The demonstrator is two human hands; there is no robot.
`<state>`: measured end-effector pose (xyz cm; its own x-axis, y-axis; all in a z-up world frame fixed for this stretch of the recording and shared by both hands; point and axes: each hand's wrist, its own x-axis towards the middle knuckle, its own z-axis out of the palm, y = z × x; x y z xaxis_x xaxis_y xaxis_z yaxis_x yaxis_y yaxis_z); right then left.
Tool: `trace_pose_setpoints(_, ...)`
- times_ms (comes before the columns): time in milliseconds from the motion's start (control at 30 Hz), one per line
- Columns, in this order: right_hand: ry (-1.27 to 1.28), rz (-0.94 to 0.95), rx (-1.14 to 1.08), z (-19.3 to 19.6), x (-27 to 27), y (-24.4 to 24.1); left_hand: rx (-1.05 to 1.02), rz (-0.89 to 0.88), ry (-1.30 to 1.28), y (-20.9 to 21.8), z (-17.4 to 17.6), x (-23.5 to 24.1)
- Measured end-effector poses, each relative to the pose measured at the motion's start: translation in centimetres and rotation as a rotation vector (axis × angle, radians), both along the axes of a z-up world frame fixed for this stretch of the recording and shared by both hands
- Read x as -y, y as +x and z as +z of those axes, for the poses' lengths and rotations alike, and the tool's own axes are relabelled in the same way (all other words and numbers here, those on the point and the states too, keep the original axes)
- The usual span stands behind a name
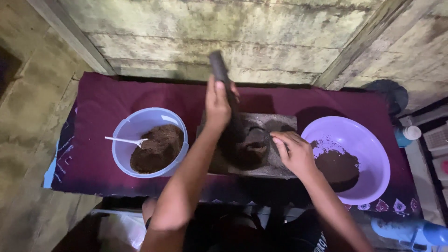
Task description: The person uses a spoon to transfer a brown powder from a white plastic container onto a stone grinding slab. They then use a stone pestle to grind the powder on the slab, repeating the process of scooping and grinding multiple times.
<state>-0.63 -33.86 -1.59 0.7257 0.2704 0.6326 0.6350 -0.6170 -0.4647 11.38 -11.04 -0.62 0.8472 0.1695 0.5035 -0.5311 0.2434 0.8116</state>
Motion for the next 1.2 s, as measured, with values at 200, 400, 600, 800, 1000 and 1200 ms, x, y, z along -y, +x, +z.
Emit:
trace_pose_setpoints(200,-0.161,0.192,-0.276,-0.9,-2.6,2.1,-0.127,0.045,-0.183,0.5,-0.7,-2.8)
trace_pose_setpoints(400,-0.155,0.153,-0.170,1.1,-2.9,3.5,-0.305,-0.018,-0.139,1.8,-4.3,-3.8)
trace_pose_setpoints(600,-0.099,0.308,-0.290,0.4,-3.2,4.0,-0.335,-0.080,-0.046,2.1,-4.7,-4.1)
trace_pose_setpoints(800,-0.051,0.243,-0.438,2.0,-2.2,2.6,-0.357,-0.079,-0.102,1.8,-4.3,-4.2)
trace_pose_setpoints(1000,0.072,0.281,-0.674,6.0,-1.1,1.1,-0.408,-0.124,-0.190,1.3,-3.2,-4.0)
trace_pose_setpoints(1200,-0.012,0.406,-0.676,0.7,-4.9,3.9,-0.401,-0.156,-0.176,1.2,-3.7,-4.1)
